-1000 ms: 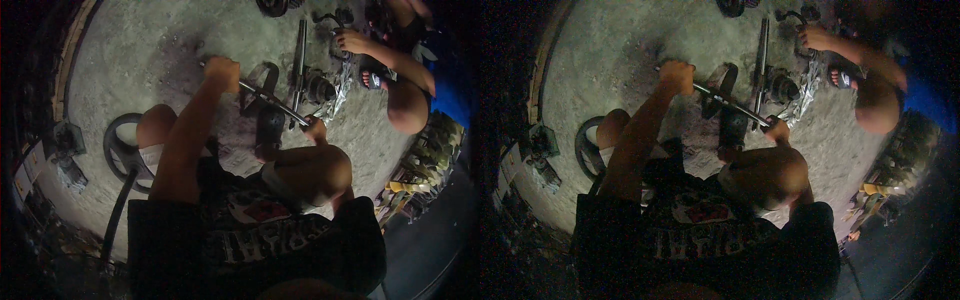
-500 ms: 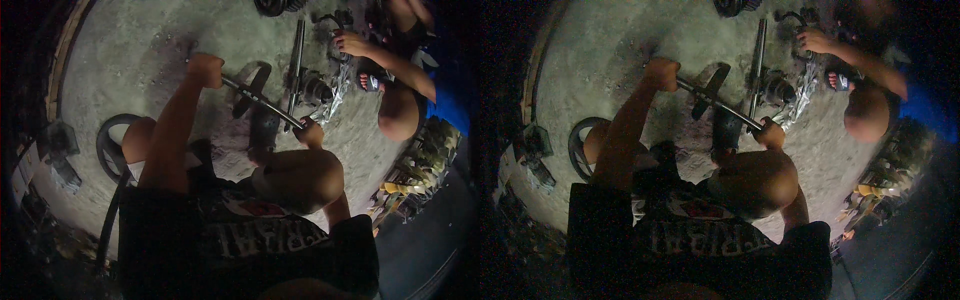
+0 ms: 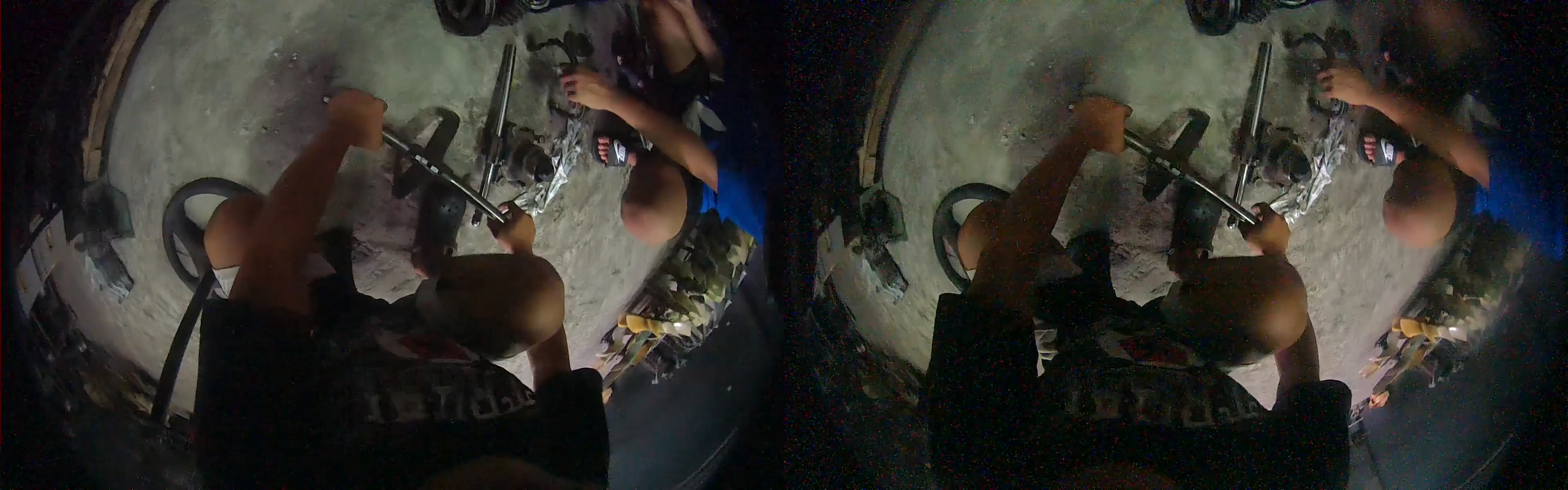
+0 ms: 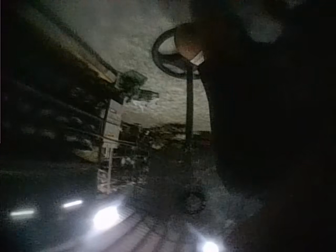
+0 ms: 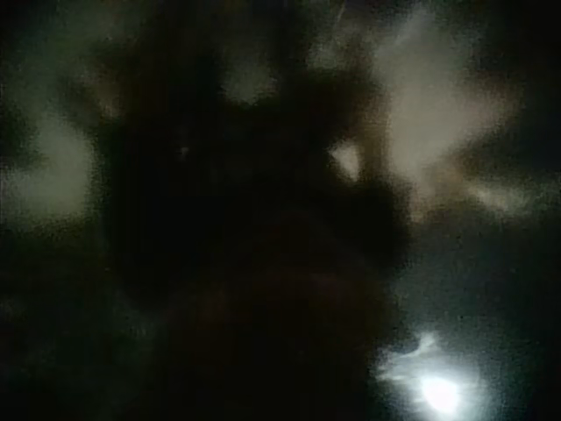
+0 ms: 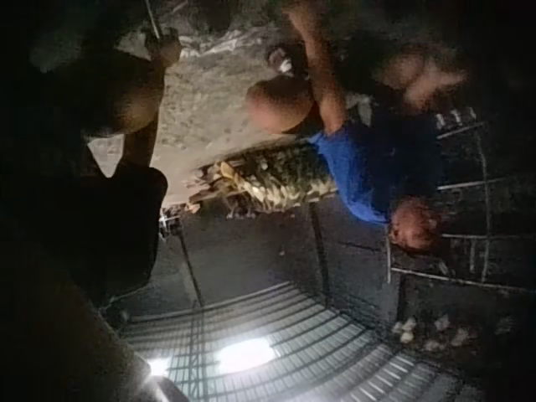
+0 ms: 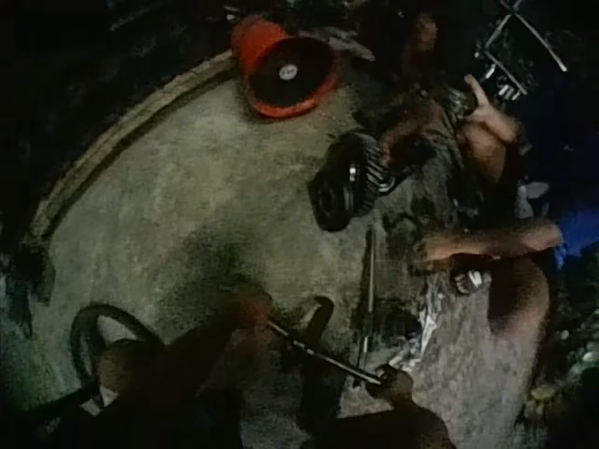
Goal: The person sits on the floor and uses a metal rod to rotate a mechanical part, likely a crankshaft, while two other people work on similar parts nearby. The person continues to rotate the part and occasionally pauses to observe the other workers.
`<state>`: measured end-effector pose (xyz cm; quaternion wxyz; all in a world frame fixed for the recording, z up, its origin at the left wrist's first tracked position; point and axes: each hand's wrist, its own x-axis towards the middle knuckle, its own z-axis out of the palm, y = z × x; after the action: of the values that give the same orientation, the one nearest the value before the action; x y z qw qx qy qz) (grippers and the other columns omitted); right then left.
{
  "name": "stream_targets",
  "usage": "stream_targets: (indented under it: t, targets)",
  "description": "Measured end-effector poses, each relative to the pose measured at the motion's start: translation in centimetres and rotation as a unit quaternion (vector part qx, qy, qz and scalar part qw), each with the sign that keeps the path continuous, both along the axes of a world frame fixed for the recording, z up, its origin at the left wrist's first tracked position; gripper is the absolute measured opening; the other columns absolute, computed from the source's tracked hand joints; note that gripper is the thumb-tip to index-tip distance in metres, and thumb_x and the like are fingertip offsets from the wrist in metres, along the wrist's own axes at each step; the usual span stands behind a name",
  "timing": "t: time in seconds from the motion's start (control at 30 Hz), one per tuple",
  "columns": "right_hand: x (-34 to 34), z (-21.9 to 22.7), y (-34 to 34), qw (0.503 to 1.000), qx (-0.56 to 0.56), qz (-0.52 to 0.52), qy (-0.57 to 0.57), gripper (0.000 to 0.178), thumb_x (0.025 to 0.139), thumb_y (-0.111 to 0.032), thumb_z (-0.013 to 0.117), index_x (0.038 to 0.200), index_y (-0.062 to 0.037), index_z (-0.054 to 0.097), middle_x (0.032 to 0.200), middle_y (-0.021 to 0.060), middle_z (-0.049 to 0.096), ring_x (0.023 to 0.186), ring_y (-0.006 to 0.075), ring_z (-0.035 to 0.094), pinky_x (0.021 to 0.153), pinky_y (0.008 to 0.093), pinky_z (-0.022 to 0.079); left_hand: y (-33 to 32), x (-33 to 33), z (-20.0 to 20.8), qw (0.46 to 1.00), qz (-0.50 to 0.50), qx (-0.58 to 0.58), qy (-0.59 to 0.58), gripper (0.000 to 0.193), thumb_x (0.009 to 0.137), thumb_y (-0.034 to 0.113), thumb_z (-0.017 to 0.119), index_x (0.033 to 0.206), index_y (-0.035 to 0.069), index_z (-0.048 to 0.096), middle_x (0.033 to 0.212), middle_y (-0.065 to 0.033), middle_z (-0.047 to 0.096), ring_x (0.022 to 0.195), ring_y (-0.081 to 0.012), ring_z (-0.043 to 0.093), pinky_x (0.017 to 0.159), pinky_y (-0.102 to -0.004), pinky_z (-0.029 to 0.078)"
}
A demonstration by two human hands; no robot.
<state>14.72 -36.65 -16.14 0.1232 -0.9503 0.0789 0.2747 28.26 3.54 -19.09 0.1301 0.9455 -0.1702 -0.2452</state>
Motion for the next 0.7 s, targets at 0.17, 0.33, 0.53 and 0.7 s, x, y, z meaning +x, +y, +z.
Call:
stream_targets:
  t: [0.17,0.33,0.53,0.7]
  targets:
    - [0.0,-1.6,-2.2,0.998,0.027,-0.015,0.053,0.032,0.068,-0.034,0.077,0.095,-0.0185,0.069,0.087,0.0084,0.073,0.082,0.0303,0.071,0.074,0.0404,0.055,-1.2,-1.1,-1.8,0.994,-0.015,-0.082,-0.074,0.034,0.051,0.028,0.074,0.079,0.009,0.069,0.074,-0.0150,0.068,0.073,-0.0354,0.069,0.064,-0.0493,0.055]
    - [-0.1,-0.5,-1.1,0.996,0.002,-0.019,0.087,0.029,0.071,-0.031,0.076,0.096,-0.0166,0.070,0.086,0.0097,0.072,0.081,0.0294,0.071,0.072,0.0400,0.055,-1.9,-0.6,0.1,0.999,0.009,-0.036,-0.008,0.035,0.051,0.028,0.076,0.079,0.008,0.069,0.077,-0.0161,0.068,0.077,-0.0348,0.070,0.068,-0.0498,0.056]
    - [0.2,1.5,0.8,0.998,-0.038,-0.028,0.046,0.039,0.070,-0.033,0.077,0.105,-0.0181,0.068,0.091,0.0074,0.073,0.086,0.0313,0.071,0.074,0.0398,0.055,0.2,0.2,-2.1,0.999,-0.007,-0.044,-0.016,0.033,0.050,0.025,0.074,0.078,0.009,0.069,0.076,-0.0164,0.069,0.076,-0.0363,0.070,0.069,-0.0498,0.056]
    - [0.3,-0.2,-0.5,0.996,-0.003,-0.056,0.065,0.032,0.070,-0.031,0.075,0.098,-0.0172,0.069,0.087,0.0086,0.072,0.082,0.0320,0.070,0.071,0.0407,0.054,-1.4,-0.1,1.5,1.000,0.013,-0.022,0.004,0.031,0.055,0.024,0.073,0.083,0.010,0.072,0.080,-0.0155,0.070,0.080,-0.0351,0.070,0.073,-0.0471,0.057]
